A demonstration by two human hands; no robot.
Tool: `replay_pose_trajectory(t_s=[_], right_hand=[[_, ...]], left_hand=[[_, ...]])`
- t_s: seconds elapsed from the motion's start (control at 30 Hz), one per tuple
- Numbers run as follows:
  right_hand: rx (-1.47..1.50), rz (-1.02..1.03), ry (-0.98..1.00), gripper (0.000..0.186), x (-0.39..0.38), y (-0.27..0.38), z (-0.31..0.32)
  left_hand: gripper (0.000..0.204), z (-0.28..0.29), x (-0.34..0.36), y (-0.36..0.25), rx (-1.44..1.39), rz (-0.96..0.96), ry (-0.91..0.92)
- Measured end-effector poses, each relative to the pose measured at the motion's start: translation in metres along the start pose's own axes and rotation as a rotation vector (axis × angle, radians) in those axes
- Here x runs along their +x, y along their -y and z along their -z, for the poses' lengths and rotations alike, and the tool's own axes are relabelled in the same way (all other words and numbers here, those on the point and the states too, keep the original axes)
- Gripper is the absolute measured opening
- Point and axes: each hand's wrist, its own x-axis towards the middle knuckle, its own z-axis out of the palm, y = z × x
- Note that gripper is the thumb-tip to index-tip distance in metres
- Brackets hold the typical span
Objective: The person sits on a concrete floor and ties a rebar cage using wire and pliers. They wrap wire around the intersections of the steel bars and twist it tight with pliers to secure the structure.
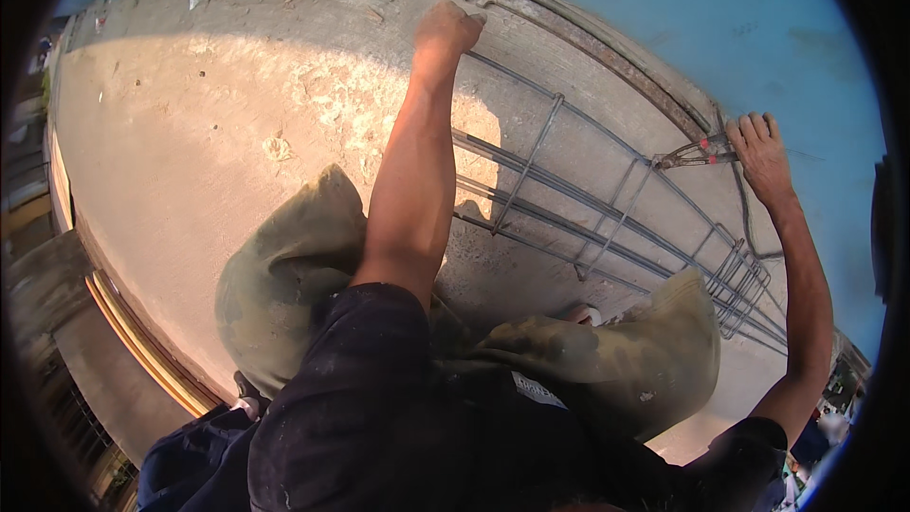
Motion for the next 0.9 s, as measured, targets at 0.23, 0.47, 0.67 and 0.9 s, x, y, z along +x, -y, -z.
replay_pose_trajectory(t_s=[0.23, 0.47, 0.67, 0.9], right_hand=[[-0.018, -0.005, 0.06, 0.035, 0.002, 0.002, 0.009], [0.006, -0.016, 0.066, 0.043, -0.006, -0.002, 0.004], [0.133, 0.012, 0.24, 0.042, -0.005, -0.003, 0.023], [0.27, -0.026, 0.37, 0.023, 0.016, -0.011, 0.023]], left_hand=[[0.037, -0.04, -0.017, 0.007, 0.057, 0.004, -0.092], [0.027, -0.051, -0.017, 0.024, -0.203, -0.175, -0.184], [0.028, -0.052, -0.021, 0.013, -0.146, -0.096, -0.247], [0.067, -0.124, -0.135, -0.139, -0.439, -0.768, -0.094]])
